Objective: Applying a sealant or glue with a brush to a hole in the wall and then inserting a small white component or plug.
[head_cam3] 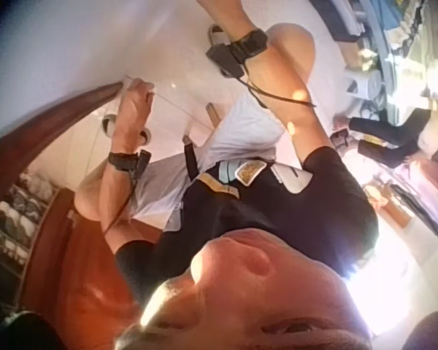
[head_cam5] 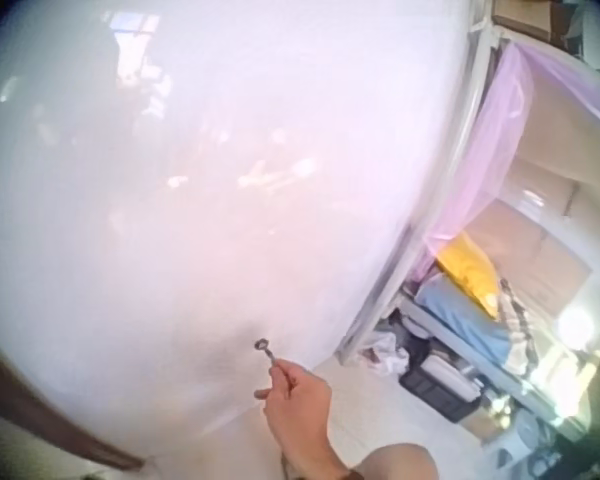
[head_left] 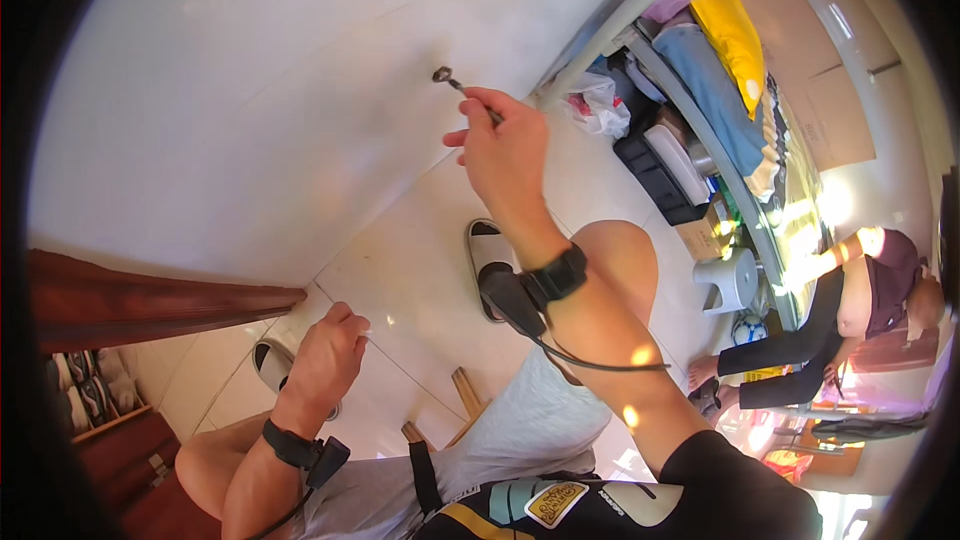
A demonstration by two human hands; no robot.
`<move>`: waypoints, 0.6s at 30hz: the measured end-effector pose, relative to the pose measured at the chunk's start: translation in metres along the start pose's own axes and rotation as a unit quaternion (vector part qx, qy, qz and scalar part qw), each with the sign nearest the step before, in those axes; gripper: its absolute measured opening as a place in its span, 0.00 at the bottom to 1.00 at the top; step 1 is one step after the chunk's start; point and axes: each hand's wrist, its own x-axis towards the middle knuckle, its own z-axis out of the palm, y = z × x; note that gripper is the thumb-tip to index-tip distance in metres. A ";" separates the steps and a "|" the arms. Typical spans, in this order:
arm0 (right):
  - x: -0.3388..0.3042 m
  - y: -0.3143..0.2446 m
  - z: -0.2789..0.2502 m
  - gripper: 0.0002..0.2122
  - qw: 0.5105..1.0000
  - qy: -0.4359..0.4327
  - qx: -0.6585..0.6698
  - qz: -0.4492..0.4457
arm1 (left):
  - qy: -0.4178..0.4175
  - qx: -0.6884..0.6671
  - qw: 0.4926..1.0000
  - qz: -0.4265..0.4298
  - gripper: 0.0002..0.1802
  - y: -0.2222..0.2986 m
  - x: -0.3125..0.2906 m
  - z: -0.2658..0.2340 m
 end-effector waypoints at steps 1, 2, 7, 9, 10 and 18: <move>0.001 0.003 0.005 0.12 0.999 -0.017 0.035 0.033 | -0.004 0.012 1.000 -0.005 0.07 -0.002 -0.001 0.002; 0.002 -0.001 0.010 0.12 0.995 -0.037 0.071 0.064 | -0.004 0.013 1.000 -0.004 0.07 -0.004 -0.002 0.003; -0.003 -0.007 0.002 0.13 0.993 -0.024 0.109 0.050 | 0.002 -0.003 1.000 -0.009 0.07 0.001 0.000 0.000; 0.001 -0.005 0.000 0.13 0.993 -0.017 0.107 0.046 | 0.000 -0.001 1.000 -0.008 0.08 -0.002 0.000 0.002; 0.002 -0.003 0.002 0.13 0.990 -0.015 0.119 0.068 | -0.001 0.002 1.000 -0.010 0.08 -0.003 0.000 0.004; 0.001 -0.011 -0.008 0.13 0.987 -0.012 0.156 0.048 | -0.009 0.005 1.000 0.002 0.08 -0.006 -0.002 0.009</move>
